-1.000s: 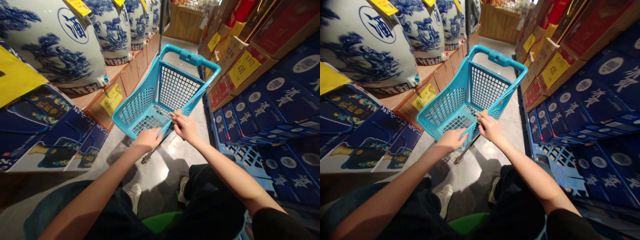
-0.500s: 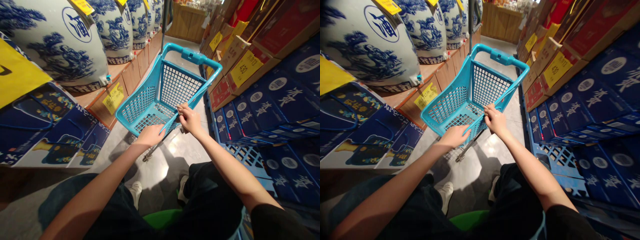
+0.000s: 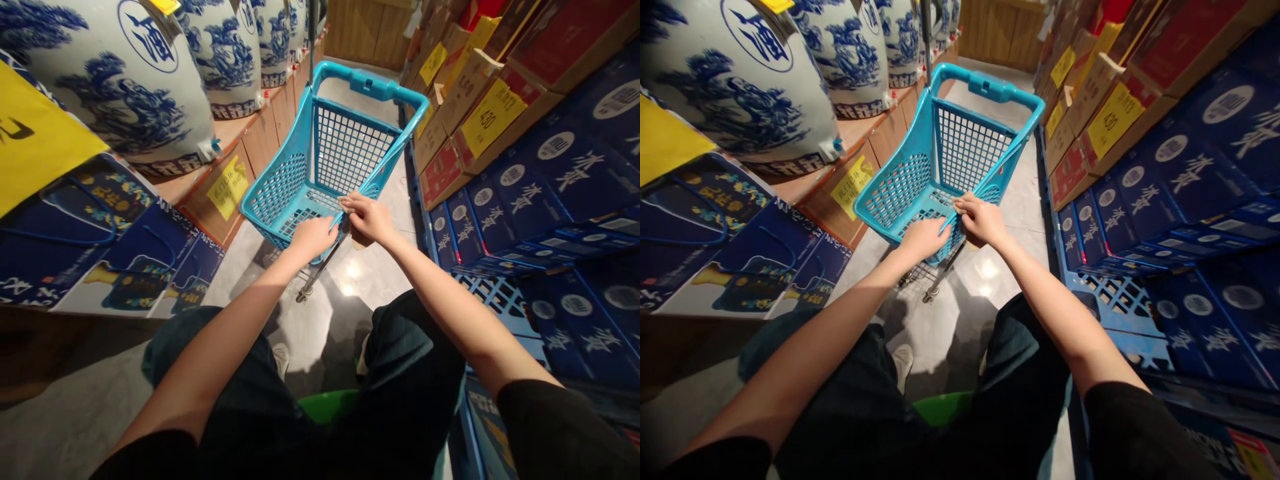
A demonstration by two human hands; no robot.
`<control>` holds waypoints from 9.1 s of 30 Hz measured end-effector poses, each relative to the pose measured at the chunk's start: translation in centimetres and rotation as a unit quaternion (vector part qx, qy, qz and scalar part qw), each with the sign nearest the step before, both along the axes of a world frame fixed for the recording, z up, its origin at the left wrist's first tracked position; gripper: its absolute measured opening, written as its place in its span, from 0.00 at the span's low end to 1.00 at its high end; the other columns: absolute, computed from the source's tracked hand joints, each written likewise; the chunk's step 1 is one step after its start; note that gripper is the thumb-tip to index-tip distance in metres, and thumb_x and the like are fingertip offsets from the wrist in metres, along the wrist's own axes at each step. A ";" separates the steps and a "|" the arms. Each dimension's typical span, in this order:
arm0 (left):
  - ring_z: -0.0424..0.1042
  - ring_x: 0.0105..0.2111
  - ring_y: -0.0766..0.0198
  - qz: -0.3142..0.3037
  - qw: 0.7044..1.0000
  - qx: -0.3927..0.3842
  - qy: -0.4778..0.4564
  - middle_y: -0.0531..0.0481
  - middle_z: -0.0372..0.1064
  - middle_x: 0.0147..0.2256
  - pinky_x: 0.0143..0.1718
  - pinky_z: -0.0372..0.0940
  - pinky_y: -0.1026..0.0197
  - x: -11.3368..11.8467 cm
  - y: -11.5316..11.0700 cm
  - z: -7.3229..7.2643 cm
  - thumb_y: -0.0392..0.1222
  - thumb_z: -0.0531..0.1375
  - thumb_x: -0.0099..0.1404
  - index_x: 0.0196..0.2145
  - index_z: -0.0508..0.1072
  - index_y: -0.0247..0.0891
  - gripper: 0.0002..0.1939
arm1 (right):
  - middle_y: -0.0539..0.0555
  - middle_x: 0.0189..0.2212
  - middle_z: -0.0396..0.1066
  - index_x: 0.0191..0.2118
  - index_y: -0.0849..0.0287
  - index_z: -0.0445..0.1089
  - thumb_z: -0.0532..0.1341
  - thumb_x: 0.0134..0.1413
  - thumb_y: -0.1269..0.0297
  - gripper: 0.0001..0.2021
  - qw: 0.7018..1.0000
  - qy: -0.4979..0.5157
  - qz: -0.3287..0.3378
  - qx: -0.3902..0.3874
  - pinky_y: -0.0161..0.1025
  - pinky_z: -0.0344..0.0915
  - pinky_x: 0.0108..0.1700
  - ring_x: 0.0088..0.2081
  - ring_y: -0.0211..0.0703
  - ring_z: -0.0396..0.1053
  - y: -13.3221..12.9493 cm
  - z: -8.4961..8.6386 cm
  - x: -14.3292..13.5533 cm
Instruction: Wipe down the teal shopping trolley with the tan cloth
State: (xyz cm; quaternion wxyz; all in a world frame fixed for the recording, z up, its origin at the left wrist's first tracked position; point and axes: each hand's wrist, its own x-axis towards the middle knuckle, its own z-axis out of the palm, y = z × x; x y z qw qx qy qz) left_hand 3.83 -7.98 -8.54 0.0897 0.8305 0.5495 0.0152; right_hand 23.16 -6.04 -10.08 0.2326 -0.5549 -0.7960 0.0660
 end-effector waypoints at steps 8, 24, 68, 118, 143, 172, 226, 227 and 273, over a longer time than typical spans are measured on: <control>0.82 0.57 0.43 -0.076 0.997 0.014 -0.006 0.40 0.84 0.56 0.53 0.72 0.52 -1.8 1.6 -0.2 0.57 0.54 0.81 0.61 0.80 0.39 0.26 | 0.55 0.65 0.78 0.61 0.55 0.82 0.60 0.62 0.75 0.25 0.997 0.053 -0.039 0.032 0.55 0.76 0.66 0.65 0.58 0.78 3.7 -1.4 1.8; 0.85 0.50 0.43 -0.075 0.995 0.058 0.023 0.39 0.87 0.46 0.42 0.67 0.52 -1.5 3.1 -2.7 0.63 0.47 0.82 0.46 0.88 0.41 0.34 | 0.55 0.62 0.81 0.57 0.57 0.85 0.59 0.58 0.77 0.26 0.986 0.142 0.082 0.012 0.49 0.74 0.70 0.65 0.52 0.78 2.5 -3.4 1.4; 0.84 0.53 0.39 -0.063 0.994 0.032 0.088 0.37 0.87 0.47 0.42 0.67 0.50 -5.5 4.7 -2.0 0.61 0.39 0.81 0.48 0.90 0.41 0.41 | 0.58 0.72 0.70 0.68 0.57 0.77 0.55 0.78 0.68 0.22 0.982 -0.140 0.098 0.075 0.50 0.81 0.53 0.48 0.52 0.81 -2.1 -3.2 3.0; 0.84 0.53 0.39 -0.068 0.994 0.018 0.087 0.37 0.86 0.49 0.43 0.67 0.51 -3.6 3.5 -1.1 0.60 0.41 0.83 0.51 0.89 0.41 0.38 | 0.56 0.70 0.73 0.64 0.53 0.80 0.58 0.73 0.69 0.21 0.994 -0.061 0.059 0.065 0.53 0.82 0.49 0.50 0.55 0.81 -1.2 -4.3 4.6; 0.84 0.53 0.40 -0.067 0.993 0.013 0.099 0.38 0.87 0.49 0.40 0.64 0.52 -3.5 3.4 -1.2 0.59 0.42 0.83 0.51 0.89 0.41 0.37 | 0.60 0.47 0.75 0.32 0.55 0.75 0.58 0.54 0.69 0.08 0.967 0.254 -0.005 -0.033 0.55 0.68 0.67 0.55 0.55 0.74 2.8 -2.2 5.5; 0.84 0.52 0.42 -0.082 0.994 0.018 0.074 0.38 0.87 0.49 0.41 0.64 0.52 -3.6 3.0 -1.4 0.60 0.41 0.83 0.51 0.89 0.42 0.38 | 0.66 0.61 0.69 0.60 0.53 0.71 0.58 0.72 0.57 0.16 0.964 0.251 -0.066 0.058 0.64 0.57 0.78 0.69 0.61 0.65 1.9 -3.0 3.9; 0.85 0.50 0.42 -0.145 0.987 0.013 0.070 0.38 0.87 0.47 0.40 0.67 0.52 -3.2 0.1 -1.1 0.61 0.47 0.83 0.48 0.86 0.40 0.32 | 0.54 0.32 0.79 0.31 0.56 0.81 0.75 0.50 0.54 0.11 0.962 0.236 0.046 -0.128 0.45 0.72 0.45 0.36 0.49 0.76 1.4 1.3 6.5; 0.85 0.50 0.42 -0.146 0.986 0.015 0.073 0.38 0.87 0.47 0.40 0.67 0.52 -3.1 0.1 -1.2 0.60 0.47 0.84 0.49 0.86 0.40 0.32 | 0.54 0.33 0.80 0.31 0.56 0.81 0.74 0.51 0.54 0.10 0.966 0.240 0.019 -0.095 0.46 0.73 0.46 0.38 0.50 0.76 1.5 1.2 6.5; 0.85 0.49 0.43 -0.145 0.987 0.019 0.060 0.38 0.87 0.46 0.39 0.67 0.53 -3.7 -0.1 -1.5 0.60 0.50 0.84 0.48 0.86 0.39 0.30 | 0.54 0.30 0.81 0.30 0.57 0.81 0.78 0.42 0.47 0.18 0.919 0.299 0.006 -0.257 0.39 0.70 0.35 0.31 0.42 0.73 -0.5 1.7 9.0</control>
